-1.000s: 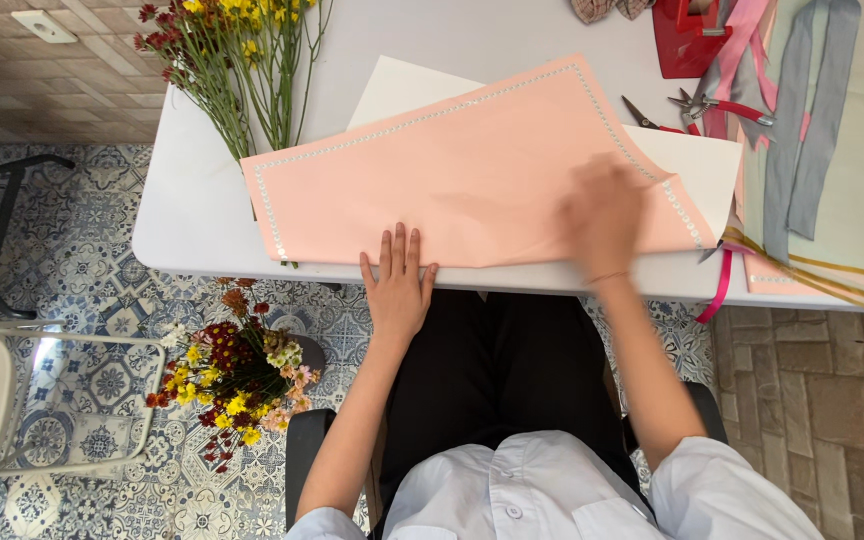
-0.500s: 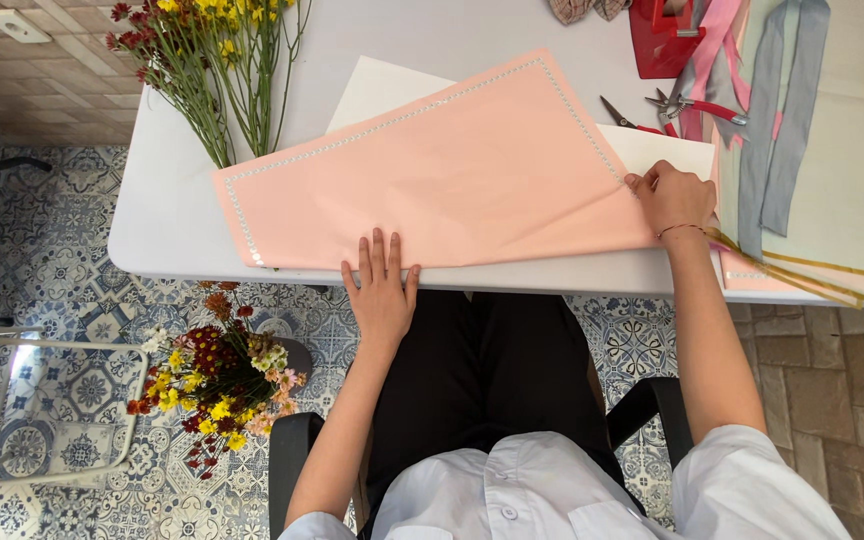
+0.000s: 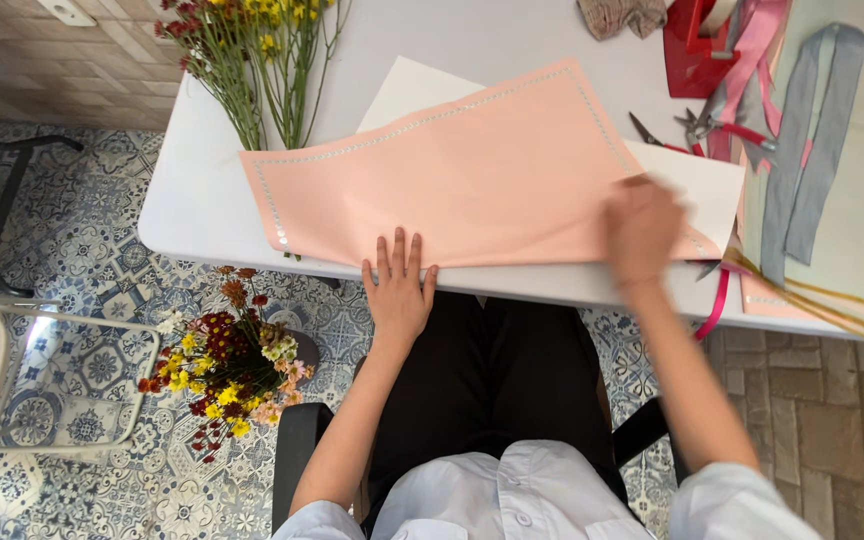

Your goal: The person wraps a bouquet of yellow and red flowers by folding pink and white decorative paper around the stems and securing the arrangement with tape and ribbon using scissors.

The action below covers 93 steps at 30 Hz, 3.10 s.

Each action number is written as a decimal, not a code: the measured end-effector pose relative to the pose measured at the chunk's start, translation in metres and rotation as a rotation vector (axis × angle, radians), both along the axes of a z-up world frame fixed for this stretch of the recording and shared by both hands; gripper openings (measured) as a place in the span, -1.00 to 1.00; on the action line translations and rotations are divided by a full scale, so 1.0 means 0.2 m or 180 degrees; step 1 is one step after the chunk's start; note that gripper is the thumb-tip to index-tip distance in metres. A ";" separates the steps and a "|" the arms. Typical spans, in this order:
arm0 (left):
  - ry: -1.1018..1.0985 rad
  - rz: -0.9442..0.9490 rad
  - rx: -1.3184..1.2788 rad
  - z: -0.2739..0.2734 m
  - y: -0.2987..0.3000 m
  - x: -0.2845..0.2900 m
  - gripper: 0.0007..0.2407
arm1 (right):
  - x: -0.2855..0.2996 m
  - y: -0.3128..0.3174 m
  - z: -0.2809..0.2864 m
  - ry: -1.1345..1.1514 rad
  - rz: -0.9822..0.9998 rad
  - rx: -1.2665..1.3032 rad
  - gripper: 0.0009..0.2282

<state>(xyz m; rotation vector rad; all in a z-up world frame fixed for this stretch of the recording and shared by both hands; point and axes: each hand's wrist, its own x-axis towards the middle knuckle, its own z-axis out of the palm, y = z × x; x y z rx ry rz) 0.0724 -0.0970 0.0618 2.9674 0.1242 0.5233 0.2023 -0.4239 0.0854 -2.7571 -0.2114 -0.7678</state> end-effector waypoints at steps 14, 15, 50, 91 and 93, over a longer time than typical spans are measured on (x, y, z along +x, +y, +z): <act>0.0251 -0.0028 -0.0012 -0.04 0.04 0.00 -0.50 | -0.50 0.98 -0.16 0.0402 0.1910 -0.0690 -0.21; 0.0316 -0.0019 -0.0003 -0.02 0.04 0.01 -0.50 | -0.50 0.96 -0.17 0.0382 0.1917 -0.0673 -0.21; -0.0048 0.0761 0.2596 0.07 0.62 -0.13 -0.27 | -0.56 -0.17 -0.21 0.0818 0.0492 -0.1136 -0.27; -0.1076 0.0084 0.1681 -0.02 1.02 -0.16 -0.63 | -0.31 -0.61 -0.11 -0.0886 0.0917 -0.2263 -0.85; -0.1019 0.0090 0.1752 0.00 1.00 -0.16 -0.56 | -0.33 -0.56 -0.07 -0.0837 0.0960 -0.1865 -0.80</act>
